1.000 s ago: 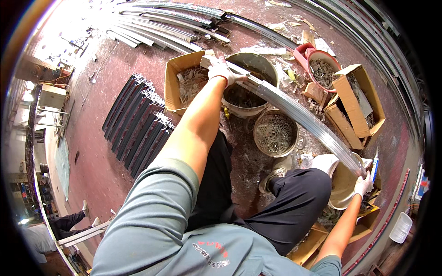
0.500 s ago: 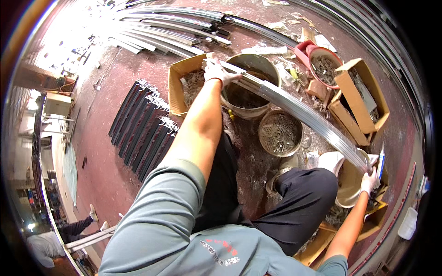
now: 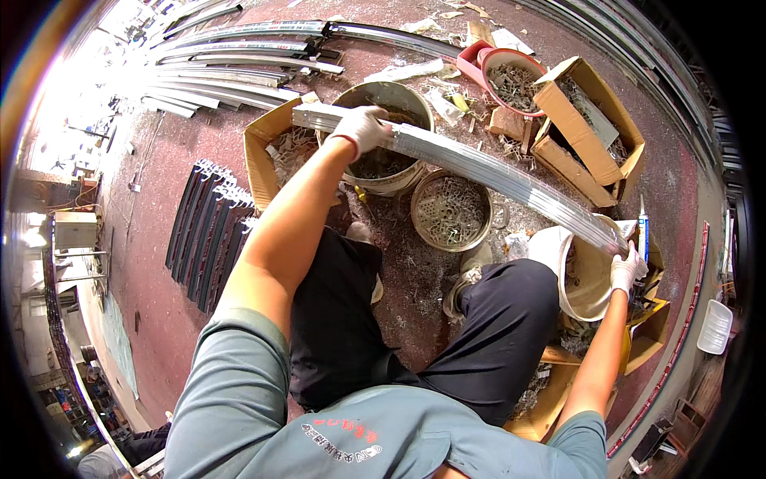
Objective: The person sits on the floor and assembles metal frame components by inserting small metal pieces into a long aluminum profile. They repeatedly pick up pieces from a box, insert them into the profile, and occasionally apply adhesive from a tube to the profile before continuing the assembly.
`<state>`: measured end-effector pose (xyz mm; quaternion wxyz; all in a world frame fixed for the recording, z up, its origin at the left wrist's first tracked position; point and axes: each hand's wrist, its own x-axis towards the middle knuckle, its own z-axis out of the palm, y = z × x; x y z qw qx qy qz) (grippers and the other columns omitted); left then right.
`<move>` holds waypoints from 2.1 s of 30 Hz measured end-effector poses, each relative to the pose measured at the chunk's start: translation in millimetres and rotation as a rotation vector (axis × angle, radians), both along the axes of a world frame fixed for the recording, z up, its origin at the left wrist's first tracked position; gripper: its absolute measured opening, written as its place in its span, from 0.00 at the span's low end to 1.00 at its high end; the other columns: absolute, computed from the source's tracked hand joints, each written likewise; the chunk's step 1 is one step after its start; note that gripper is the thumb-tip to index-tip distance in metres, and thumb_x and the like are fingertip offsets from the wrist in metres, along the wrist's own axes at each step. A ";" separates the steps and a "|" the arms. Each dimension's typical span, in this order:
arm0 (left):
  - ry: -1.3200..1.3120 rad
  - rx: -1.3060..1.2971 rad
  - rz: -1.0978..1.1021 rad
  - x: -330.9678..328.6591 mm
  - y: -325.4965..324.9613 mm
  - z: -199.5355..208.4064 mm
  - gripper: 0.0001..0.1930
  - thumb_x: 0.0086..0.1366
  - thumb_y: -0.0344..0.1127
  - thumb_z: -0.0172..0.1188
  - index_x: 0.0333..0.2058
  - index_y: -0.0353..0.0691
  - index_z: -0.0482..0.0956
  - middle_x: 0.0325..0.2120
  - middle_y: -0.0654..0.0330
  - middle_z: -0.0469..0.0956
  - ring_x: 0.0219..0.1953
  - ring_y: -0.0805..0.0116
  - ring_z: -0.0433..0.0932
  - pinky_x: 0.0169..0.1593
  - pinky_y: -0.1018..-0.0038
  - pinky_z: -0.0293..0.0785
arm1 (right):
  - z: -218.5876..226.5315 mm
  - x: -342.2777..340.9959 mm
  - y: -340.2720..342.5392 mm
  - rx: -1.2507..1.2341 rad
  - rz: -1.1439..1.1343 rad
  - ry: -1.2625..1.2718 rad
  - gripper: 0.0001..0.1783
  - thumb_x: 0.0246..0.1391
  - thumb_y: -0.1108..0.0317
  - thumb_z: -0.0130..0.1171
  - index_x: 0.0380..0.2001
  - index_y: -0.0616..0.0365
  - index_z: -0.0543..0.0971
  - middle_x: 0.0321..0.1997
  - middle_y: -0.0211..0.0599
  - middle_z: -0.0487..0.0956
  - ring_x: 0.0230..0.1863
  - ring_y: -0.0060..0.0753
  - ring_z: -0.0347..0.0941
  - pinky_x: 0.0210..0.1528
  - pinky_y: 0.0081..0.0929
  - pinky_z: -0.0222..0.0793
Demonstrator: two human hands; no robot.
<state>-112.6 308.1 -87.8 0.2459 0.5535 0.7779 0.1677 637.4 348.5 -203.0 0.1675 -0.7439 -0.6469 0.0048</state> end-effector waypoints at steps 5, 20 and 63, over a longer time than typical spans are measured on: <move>0.069 -0.094 -0.096 11.7 9.9 -30.1 0.22 0.61 0.35 0.61 0.55 0.48 0.82 0.46 0.52 0.84 0.48 0.54 0.84 0.56 0.67 0.78 | 10.0 -4.6 3.0 -0.053 -0.006 0.015 0.36 0.47 0.73 0.57 0.64 0.54 0.72 0.61 0.49 0.74 0.63 0.50 0.69 0.70 0.40 0.61; -0.355 -0.129 0.003 -35.9 4.9 -61.7 0.24 0.65 0.32 0.61 0.61 0.46 0.77 0.36 0.65 0.82 0.31 0.77 0.74 0.36 0.79 0.73 | -5.7 -8.4 16.5 -0.024 -0.052 0.519 0.31 0.51 0.80 0.60 0.61 0.56 0.77 0.53 0.36 0.81 0.45 0.26 0.78 0.52 0.23 0.72; -0.352 0.050 -0.058 -50.7 -22.2 -75.7 0.42 0.66 0.20 0.52 0.76 0.55 0.49 0.37 0.63 0.77 0.37 0.73 0.74 0.48 0.78 0.73 | -32.5 183.2 -45.8 -0.539 -0.761 0.114 0.53 0.51 0.53 0.64 0.75 0.54 0.51 0.75 0.52 0.61 0.75 0.50 0.58 0.75 0.37 0.55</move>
